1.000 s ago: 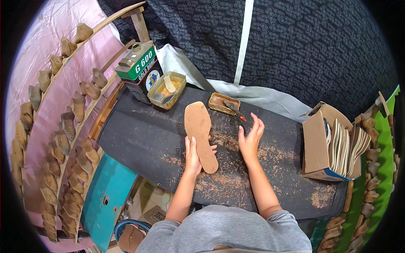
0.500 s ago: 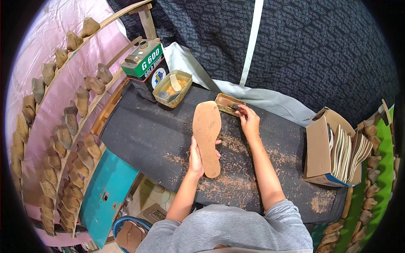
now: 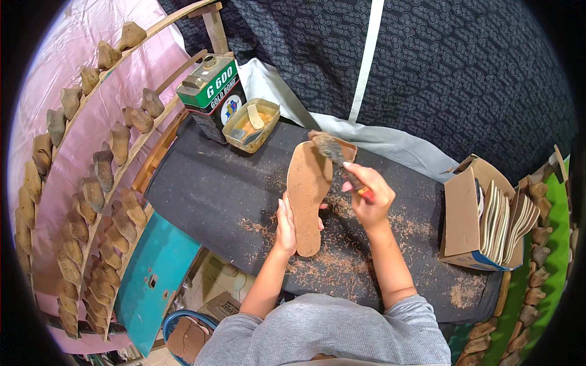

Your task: The person takes shoe soles from a cardboard box, applies glue to them using a brush, and places the glued soles into a basket.

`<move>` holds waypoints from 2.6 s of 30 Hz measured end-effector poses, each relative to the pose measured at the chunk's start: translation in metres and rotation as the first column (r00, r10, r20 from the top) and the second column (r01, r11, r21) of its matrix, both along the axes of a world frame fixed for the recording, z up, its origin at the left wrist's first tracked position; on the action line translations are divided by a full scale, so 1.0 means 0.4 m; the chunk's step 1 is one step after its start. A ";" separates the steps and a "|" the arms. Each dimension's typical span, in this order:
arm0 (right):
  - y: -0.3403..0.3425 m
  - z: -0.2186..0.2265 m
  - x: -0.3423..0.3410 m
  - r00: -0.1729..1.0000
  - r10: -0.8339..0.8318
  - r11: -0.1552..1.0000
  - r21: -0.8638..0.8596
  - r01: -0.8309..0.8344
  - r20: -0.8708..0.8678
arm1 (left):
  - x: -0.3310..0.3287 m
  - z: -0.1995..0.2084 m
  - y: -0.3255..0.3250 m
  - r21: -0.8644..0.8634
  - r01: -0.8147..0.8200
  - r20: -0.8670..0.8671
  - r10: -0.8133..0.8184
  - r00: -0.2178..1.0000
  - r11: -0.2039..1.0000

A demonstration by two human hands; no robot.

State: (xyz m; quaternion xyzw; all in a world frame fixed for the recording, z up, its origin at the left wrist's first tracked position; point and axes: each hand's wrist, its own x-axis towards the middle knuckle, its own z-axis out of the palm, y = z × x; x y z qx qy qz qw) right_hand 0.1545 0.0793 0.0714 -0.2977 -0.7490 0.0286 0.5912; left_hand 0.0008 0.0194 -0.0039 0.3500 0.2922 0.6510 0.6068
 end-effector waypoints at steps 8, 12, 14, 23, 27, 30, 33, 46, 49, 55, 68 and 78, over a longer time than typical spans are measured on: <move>-0.085 0.036 -0.015 0.902 0.328 0.928 0.081 -0.363 0.282 | -0.022 -0.027 0.013 -0.013 -0.159 -0.099 0.157 0.983 0.987; -0.081 0.042 -0.009 0.971 0.193 0.970 0.120 -0.210 0.140 | -0.010 0.022 -0.012 -0.011 -0.068 -0.064 0.067 0.996 0.998; -0.074 0.072 -0.013 0.986 0.133 0.985 0.097 -0.143 0.101 | -0.014 0.017 -0.017 0.019 -0.008 -0.041 0.009 0.999 1.000; -0.049 0.069 -0.023 0.995 -0.048 0.994 0.107 0.038 0.090 | -0.003 0.040 -0.032 0.072 -0.043 -0.038 0.045 0.998 0.996; -0.056 0.072 -0.020 0.997 0.030 0.987 0.153 -0.041 0.070 | -0.019 0.032 -0.037 0.071 -0.033 -0.029 0.035 0.999 0.997; -0.069 0.071 -0.036 0.980 0.131 0.965 0.206 -0.160 0.147 | -0.026 0.027 -0.035 0.097 0.045 -0.074 -0.038 0.997 0.994; -0.064 0.066 -0.040 0.985 0.051 0.992 0.106 -0.069 0.165 | -0.015 0.048 -0.041 0.065 -0.050 -0.111 0.057 0.992 0.997; -0.055 0.075 -0.040 0.990 -0.002 0.992 0.125 -0.016 0.139 | -0.025 0.035 -0.044 0.023 -0.057 -0.091 0.059 0.994 0.998; -0.070 0.079 -0.030 0.998 -0.001 0.995 0.101 -0.005 0.061 | -0.029 0.032 -0.045 0.009 -0.037 -0.071 0.038 0.997 0.999; -0.074 0.067 -0.031 0.984 0.096 0.982 0.146 -0.117 0.147 | -0.024 0.034 -0.036 0.035 -0.020 -0.055 0.022 0.998 0.999; -0.067 0.048 -0.018 0.999 -0.006 0.994 0.112 0.000 0.053 | -0.010 0.021 -0.031 0.028 -0.043 -0.090 0.045 0.995 0.999; -0.077 0.040 -0.011 0.999 0.036 0.995 0.088 -0.039 0.034 | -0.005 0.021 -0.032 0.047 -0.084 -0.070 0.087 0.994 0.995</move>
